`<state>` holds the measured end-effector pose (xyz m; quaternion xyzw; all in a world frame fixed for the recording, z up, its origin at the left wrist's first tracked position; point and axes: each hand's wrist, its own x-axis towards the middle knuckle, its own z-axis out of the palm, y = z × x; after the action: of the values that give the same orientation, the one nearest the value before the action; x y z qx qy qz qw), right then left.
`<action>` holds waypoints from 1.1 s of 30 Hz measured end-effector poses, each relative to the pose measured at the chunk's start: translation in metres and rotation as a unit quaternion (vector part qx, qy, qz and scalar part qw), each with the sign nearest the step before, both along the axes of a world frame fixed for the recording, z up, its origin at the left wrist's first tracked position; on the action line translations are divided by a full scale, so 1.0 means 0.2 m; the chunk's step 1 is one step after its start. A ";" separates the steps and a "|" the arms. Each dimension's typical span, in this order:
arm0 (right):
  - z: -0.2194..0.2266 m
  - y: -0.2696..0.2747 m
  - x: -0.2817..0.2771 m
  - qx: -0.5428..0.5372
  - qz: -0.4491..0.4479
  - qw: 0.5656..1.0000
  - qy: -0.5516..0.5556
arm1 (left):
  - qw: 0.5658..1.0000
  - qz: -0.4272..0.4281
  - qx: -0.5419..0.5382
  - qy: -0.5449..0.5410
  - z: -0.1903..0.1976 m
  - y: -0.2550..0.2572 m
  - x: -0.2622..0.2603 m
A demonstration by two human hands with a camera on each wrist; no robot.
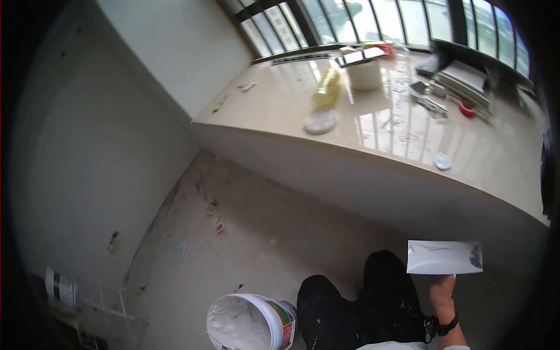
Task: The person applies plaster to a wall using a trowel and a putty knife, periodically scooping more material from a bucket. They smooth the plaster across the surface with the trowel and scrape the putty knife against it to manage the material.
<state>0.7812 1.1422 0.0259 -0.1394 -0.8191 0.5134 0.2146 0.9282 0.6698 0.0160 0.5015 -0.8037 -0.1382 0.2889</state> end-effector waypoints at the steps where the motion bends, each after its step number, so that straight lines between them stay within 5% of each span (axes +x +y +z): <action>1: 0.01 -0.06 -0.03 0.021 0.018 1.000 -0.006 | 1.000 -0.017 0.026 0.004 0.04 0.03 -0.02; 5: -0.12 -0.23 -0.20 0.146 0.093 0.985 0.002 | 0.999 -0.016 0.039 -0.016 0.04 0.05 -0.05; 7: -0.12 -0.29 -0.24 0.355 0.144 0.922 0.050 | 0.998 -0.011 0.061 -0.020 0.06 0.04 -0.06; 9: -0.12 -0.35 -0.28 0.331 0.172 0.928 0.003 | 0.998 -0.004 0.062 0.008 0.02 0.02 -0.05; 12: 0.06 -0.52 -0.38 0.434 0.315 0.844 0.006 | 0.999 -0.002 0.039 0.016 -0.05 -0.01 -0.02; 16: 0.16 -0.79 -0.52 0.381 0.395 0.836 0.015 | 0.997 -0.005 0.061 0.056 -0.06 -0.05 -0.01; 22: 0.62 -1.23 -0.57 0.289 0.446 0.846 -0.036 | 0.998 -0.020 0.051 0.032 -0.16 -0.13 0.01; 25: 0.93 -1.38 -0.56 0.280 0.495 0.807 -0.158 | 0.993 -0.062 0.096 -0.033 -0.09 -0.18 0.02; 29: 1.22 -1.53 -0.58 0.341 0.559 0.726 -0.209 | 0.982 -0.011 0.166 -0.086 -0.08 -0.20 0.01; 33: 1.41 -1.79 -0.54 0.399 0.608 0.658 -0.195 | 0.977 0.091 0.169 0.091 0.04 -0.04 0.03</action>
<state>0.6731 0.7841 0.3086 0.3921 -0.8705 0.1140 -0.2748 0.9346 0.6610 0.0247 0.5992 -0.6902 -0.2907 0.2830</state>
